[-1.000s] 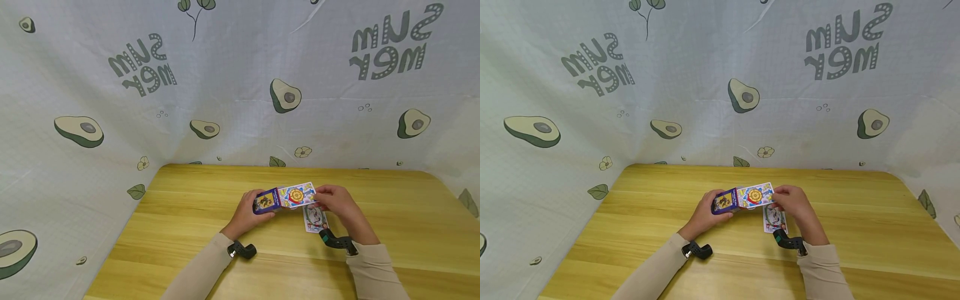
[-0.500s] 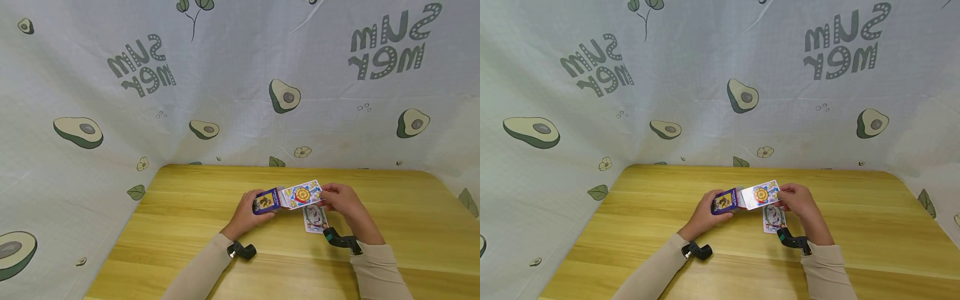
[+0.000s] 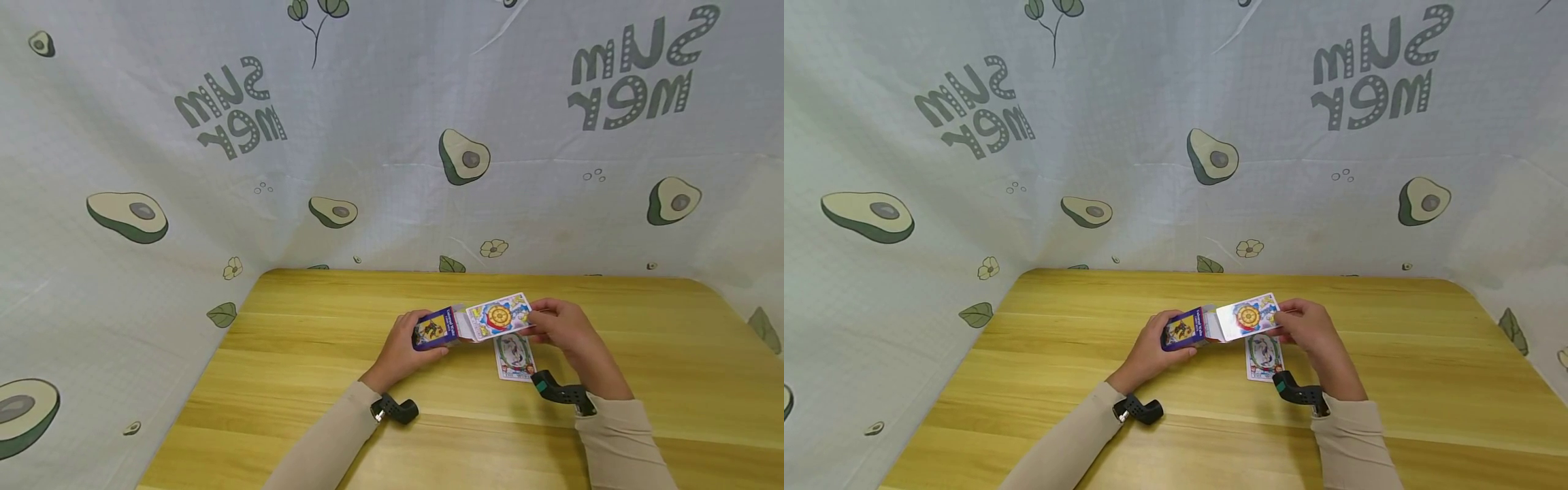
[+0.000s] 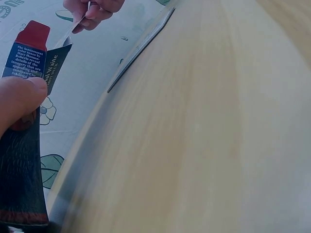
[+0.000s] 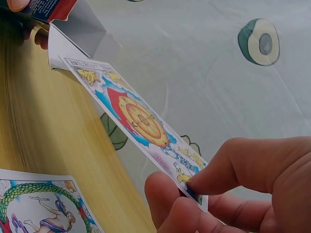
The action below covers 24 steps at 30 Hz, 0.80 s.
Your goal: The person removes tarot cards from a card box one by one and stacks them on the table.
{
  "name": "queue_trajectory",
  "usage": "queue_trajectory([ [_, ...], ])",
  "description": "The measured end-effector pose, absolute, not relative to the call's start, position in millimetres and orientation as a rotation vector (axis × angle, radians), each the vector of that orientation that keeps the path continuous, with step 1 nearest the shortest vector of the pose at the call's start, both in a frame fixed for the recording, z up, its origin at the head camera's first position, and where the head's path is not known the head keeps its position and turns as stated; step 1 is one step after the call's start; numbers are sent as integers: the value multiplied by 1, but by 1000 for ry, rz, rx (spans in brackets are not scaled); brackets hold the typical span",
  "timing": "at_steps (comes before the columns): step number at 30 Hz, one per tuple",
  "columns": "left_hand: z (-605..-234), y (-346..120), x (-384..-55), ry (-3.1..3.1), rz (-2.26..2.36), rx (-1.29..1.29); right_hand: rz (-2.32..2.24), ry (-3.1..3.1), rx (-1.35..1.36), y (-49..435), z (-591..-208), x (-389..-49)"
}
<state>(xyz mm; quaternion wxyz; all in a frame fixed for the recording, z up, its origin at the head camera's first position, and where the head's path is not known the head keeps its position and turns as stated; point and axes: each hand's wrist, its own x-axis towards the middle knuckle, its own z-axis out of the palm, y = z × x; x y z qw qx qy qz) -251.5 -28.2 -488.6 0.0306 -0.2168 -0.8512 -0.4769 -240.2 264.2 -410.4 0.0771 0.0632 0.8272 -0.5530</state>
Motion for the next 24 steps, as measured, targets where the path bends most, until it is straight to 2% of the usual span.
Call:
queue_trajectory([
  [24, -489, -29, -252, -2631, -1473, -661, -1718, 2523, 335, 275, -413, -242],
])
